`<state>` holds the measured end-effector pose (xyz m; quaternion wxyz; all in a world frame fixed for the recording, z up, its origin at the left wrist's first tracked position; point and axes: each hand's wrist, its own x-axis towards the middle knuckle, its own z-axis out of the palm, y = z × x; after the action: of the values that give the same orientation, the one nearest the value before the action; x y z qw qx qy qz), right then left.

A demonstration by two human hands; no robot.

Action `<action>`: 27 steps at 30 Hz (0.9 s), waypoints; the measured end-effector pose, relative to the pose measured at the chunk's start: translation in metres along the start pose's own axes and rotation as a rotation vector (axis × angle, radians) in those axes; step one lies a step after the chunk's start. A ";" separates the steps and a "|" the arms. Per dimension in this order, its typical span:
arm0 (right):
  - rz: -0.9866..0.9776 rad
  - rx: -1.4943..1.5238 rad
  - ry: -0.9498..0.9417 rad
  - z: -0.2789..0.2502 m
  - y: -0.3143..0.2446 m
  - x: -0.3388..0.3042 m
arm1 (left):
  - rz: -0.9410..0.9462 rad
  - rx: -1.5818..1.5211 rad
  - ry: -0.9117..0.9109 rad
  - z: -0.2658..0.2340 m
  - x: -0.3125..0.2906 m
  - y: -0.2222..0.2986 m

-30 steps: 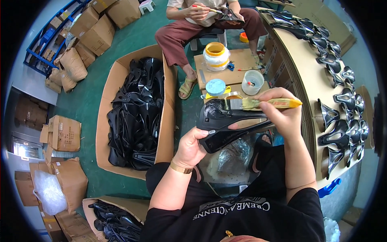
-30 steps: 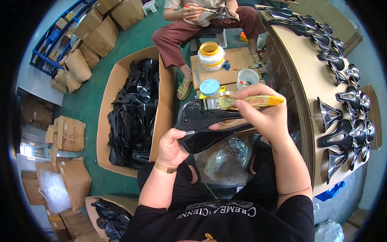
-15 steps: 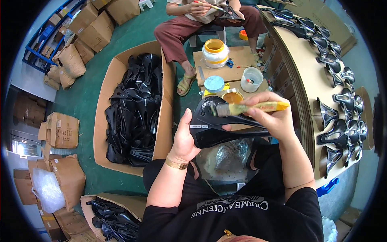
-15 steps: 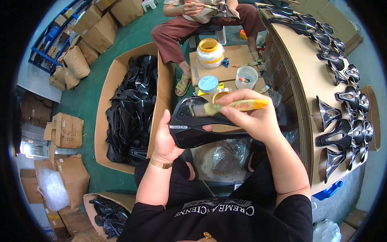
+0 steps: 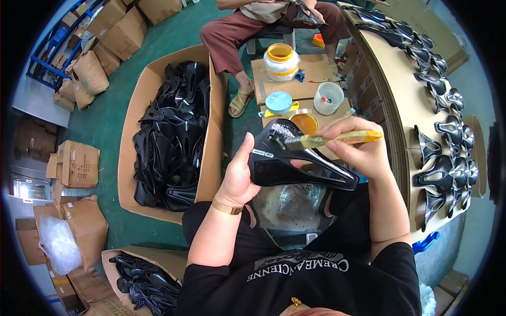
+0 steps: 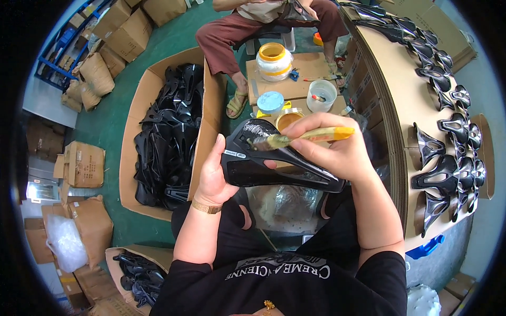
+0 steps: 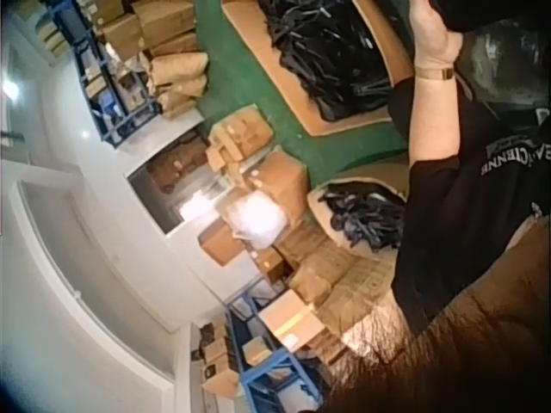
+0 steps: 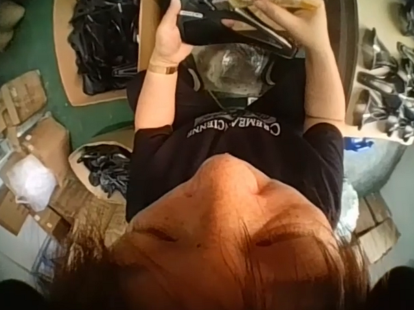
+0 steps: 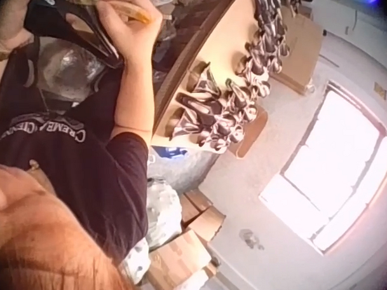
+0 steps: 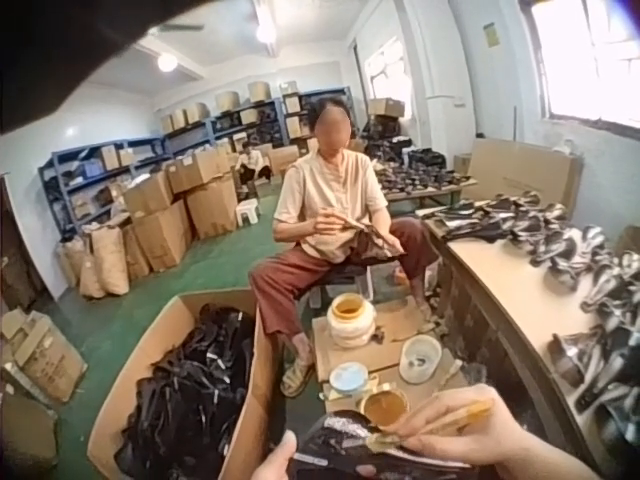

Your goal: Apply glue to the undersides of bicycle saddles using a brush in an assembly line setting.

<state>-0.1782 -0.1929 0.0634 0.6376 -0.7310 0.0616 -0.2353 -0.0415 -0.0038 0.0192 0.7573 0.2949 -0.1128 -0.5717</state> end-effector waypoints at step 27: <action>0.196 0.264 0.164 -0.004 0.010 0.002 | -0.074 -0.009 0.003 -0.006 0.001 0.001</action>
<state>-0.1758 -0.1991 0.0550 0.7408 -0.6097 0.1528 -0.2368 -0.0374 -0.0022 0.0146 0.7372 0.2962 -0.0981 -0.5993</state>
